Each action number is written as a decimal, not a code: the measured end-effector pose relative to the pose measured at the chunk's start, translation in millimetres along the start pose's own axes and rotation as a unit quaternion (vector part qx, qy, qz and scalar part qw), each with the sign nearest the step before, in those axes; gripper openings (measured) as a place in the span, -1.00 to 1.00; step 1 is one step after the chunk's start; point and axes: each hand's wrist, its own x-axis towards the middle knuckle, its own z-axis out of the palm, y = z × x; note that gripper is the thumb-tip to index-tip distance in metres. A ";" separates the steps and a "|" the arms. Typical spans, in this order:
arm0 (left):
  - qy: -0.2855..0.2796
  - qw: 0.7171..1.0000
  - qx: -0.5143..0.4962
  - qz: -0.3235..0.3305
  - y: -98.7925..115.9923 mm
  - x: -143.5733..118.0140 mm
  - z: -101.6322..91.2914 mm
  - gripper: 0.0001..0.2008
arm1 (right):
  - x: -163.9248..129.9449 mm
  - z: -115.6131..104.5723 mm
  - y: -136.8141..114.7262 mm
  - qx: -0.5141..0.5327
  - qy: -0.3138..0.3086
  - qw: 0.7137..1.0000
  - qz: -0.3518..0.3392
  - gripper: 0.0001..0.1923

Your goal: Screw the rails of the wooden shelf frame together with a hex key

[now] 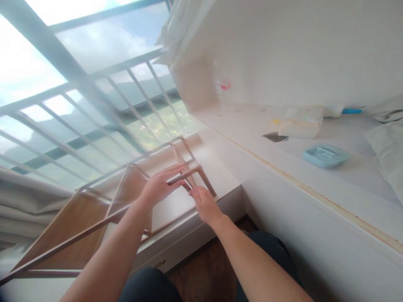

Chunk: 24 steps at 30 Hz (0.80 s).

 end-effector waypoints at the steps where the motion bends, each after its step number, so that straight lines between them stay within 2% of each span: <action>1: 0.005 1.000 0.011 -0.015 3.2 -1.0 0.4 -0.54 | -0.3 -0.7 1.3 -0.003 0.004 1.000 0.000 -0.59; 4: 0.005 0.997 0.036 -0.062 12.6 -4.2 2.3 -0.54 | -2.6 -3.6 4.2 -0.013 0.011 1.000 0.002 -0.62; 8: -0.007 0.993 0.047 -0.103 19.1 -7.2 3.5 -0.54 | -8.1 -7.2 6.4 -0.022 -0.009 1.000 0.013 -0.64; 13: -0.012 0.994 0.032 -0.102 19.7 -9.9 4.0 -0.54 | -16.4 -10.3 9.9 -0.044 0.013 0.998 0.039 -0.67; 17: 0.017 0.994 0.030 -0.106 20.5 -13.5 9.7 -0.56 | -21.9 -11.9 10.8 -0.062 0.034 0.996 0.057 -0.76; 20: 0.042 0.993 0.026 -0.108 20.0 -15.7 15.3 -0.58 | -24.5 -12.4 9.5 -0.086 0.049 0.994 0.038 -0.81; 24: 0.044 0.993 0.013 -0.109 17.9 -17.4 19.5 -0.58 | -24.4 -14.9 7.8 -0.120 0.076 0.989 -0.031 -0.84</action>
